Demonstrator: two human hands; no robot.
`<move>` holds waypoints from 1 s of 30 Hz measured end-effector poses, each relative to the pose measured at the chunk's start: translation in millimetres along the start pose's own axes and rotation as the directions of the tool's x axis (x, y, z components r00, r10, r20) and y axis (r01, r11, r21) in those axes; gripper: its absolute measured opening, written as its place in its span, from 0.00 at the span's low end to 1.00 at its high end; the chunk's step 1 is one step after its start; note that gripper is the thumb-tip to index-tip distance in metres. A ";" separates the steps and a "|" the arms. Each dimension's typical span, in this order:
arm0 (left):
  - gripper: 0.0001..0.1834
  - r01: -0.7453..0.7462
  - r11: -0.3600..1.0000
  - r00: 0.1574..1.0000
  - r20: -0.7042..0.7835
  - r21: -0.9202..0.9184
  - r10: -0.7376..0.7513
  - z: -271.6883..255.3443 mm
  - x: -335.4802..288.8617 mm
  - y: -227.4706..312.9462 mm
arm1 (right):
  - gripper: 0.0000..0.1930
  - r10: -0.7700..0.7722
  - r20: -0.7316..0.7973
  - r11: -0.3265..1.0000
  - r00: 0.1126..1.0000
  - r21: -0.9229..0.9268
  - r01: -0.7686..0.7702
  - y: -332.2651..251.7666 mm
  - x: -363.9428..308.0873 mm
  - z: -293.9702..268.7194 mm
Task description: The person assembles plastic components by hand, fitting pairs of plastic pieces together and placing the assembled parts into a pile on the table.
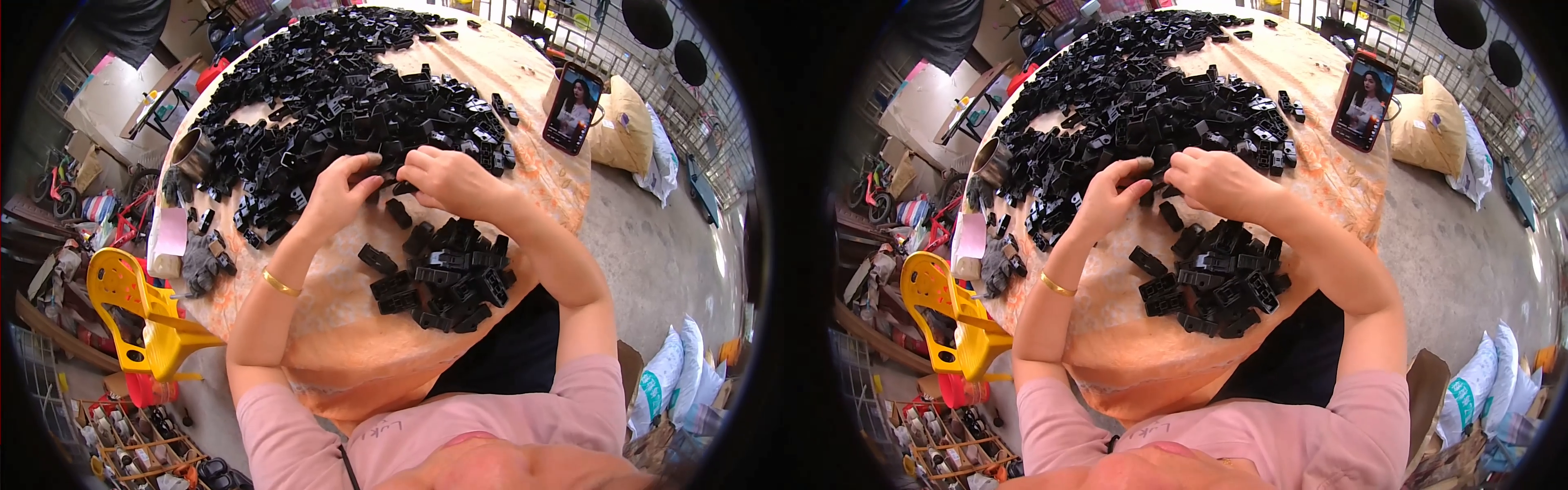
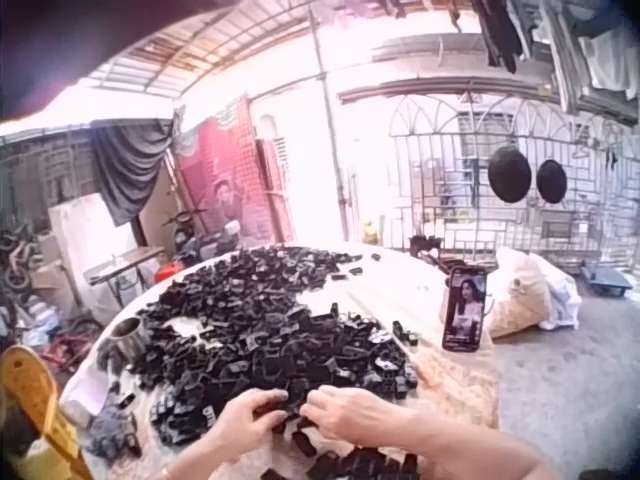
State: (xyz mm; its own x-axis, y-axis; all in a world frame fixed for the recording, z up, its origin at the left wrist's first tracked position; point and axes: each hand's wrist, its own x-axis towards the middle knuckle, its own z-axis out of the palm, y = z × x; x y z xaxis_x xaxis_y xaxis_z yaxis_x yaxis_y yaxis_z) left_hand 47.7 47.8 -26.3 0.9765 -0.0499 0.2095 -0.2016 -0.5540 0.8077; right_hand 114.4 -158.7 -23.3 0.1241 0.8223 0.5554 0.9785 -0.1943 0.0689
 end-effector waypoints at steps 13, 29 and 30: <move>0.12 0.292 0.906 0.956 0.110 -0.306 -0.271 -8.0 -0.4 19.5 | 0.15 0.000 0.025 0.965 1.000 0.261 -0.007 2.9 0.1 1.8; 0.13 0.011 0.891 0.947 -0.283 -0.453 -0.156 -18.8 -4.9 15.8 | 0.15 0.206 -0.065 0.833 0.976 0.535 -0.140 -13.7 4.5 4.4; 0.14 0.015 0.961 0.979 -0.193 -0.275 -0.070 -20.9 -1.4 2.8 | 0.16 0.280 -0.109 0.813 0.954 0.555 -0.175 -9.1 7.8 4.1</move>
State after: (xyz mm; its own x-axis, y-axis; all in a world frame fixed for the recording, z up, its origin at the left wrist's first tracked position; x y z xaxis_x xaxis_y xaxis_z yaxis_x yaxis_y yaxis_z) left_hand 44.2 63.6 -12.8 0.9553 0.1501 0.2547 -0.2003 -0.3051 0.9310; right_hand 107.2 -148.4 -23.0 0.3742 0.6714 0.6397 0.8654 -0.0049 -0.5010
